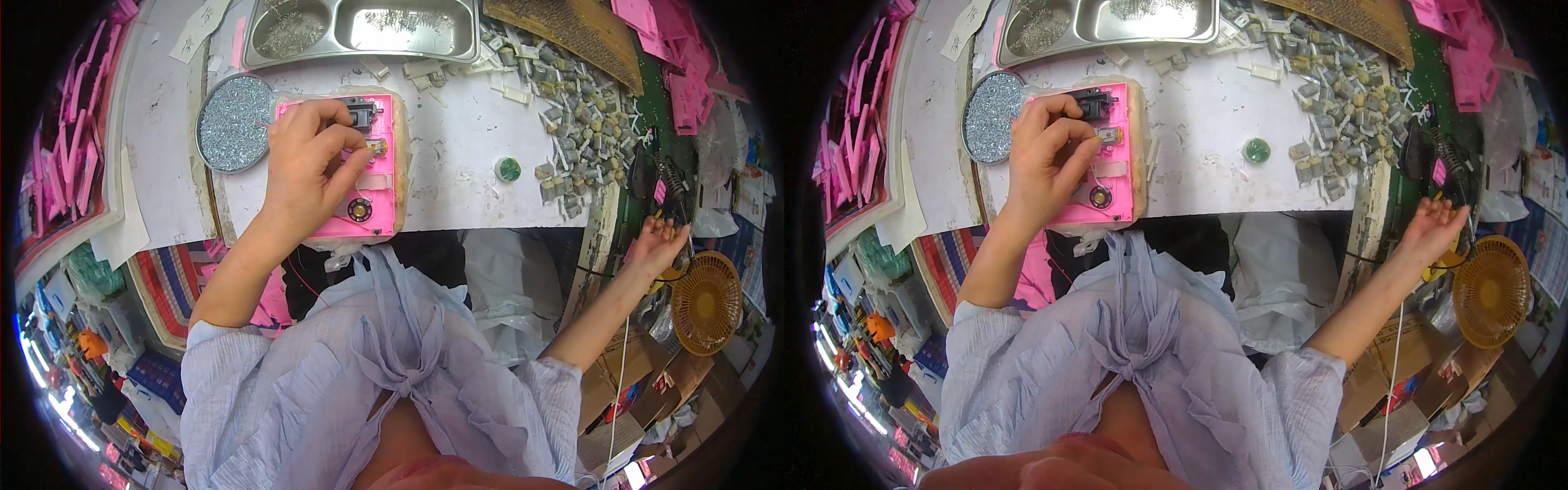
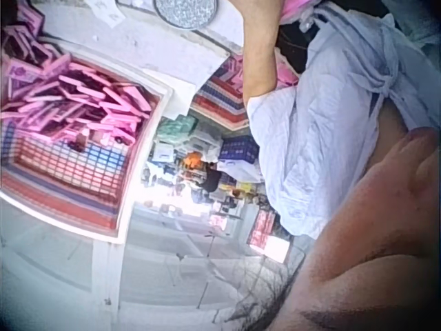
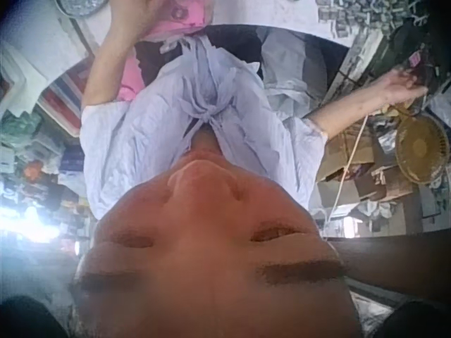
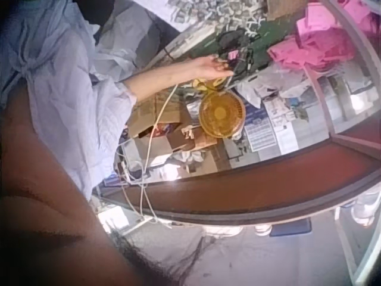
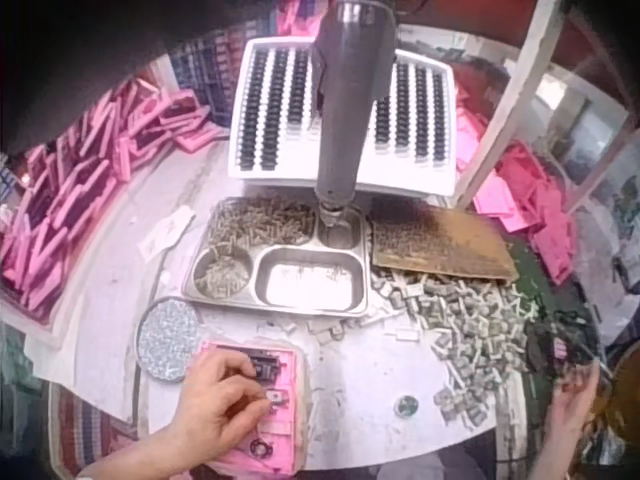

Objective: Assembling a pink toy by soldering internal electronic components and securing the casing with an electric screwdriver.

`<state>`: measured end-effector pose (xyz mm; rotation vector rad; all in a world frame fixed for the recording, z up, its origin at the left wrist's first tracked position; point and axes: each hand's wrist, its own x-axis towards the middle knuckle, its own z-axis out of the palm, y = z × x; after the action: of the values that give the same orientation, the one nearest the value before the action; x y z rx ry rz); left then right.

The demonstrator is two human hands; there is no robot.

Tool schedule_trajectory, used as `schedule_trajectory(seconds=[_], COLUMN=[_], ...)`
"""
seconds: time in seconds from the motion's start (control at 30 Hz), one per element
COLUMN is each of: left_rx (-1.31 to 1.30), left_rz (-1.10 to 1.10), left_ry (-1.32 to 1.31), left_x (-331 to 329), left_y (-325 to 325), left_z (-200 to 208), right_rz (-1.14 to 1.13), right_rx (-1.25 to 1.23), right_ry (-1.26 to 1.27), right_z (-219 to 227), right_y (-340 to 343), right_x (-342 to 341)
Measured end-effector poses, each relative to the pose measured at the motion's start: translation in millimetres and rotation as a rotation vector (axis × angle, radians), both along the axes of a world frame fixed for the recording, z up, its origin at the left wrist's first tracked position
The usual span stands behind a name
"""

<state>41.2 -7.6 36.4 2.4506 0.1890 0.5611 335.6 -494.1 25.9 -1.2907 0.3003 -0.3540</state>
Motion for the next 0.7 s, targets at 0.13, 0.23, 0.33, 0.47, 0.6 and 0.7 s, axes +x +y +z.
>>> schedule_trajectory(seconds=[0.13,0.23,0.33,0.47,0.6,0.7], left_rx=[0.054,0.061,0.055,0.045,0.061,0.063], left_rz=[0.006,0.007,0.012,-0.007,-0.003,-0.018], left_ry=[0.003,0.025,0.042,0.048,0.055,0.068], left_x=[0,-1,-4,-4,-5,-2], left_y=[-2,-3,-3,0,-2,0], left_z=[-6,-9,-10,-11,-11,-10], right_rz=[0.012,0.073,-0.027,0.047,0.439,0.647], right_rx=[-0.255,-0.305,-0.298,-0.206,-0.153,-0.316], right_ry=[-0.042,0.046,-0.034,-0.181,-0.160,-0.239], right_z=[7,14,28,35,-2,-18], right_y=[-8,-31,-42,20,76,153], right_x=[49,52,13,-69,-124,-159])
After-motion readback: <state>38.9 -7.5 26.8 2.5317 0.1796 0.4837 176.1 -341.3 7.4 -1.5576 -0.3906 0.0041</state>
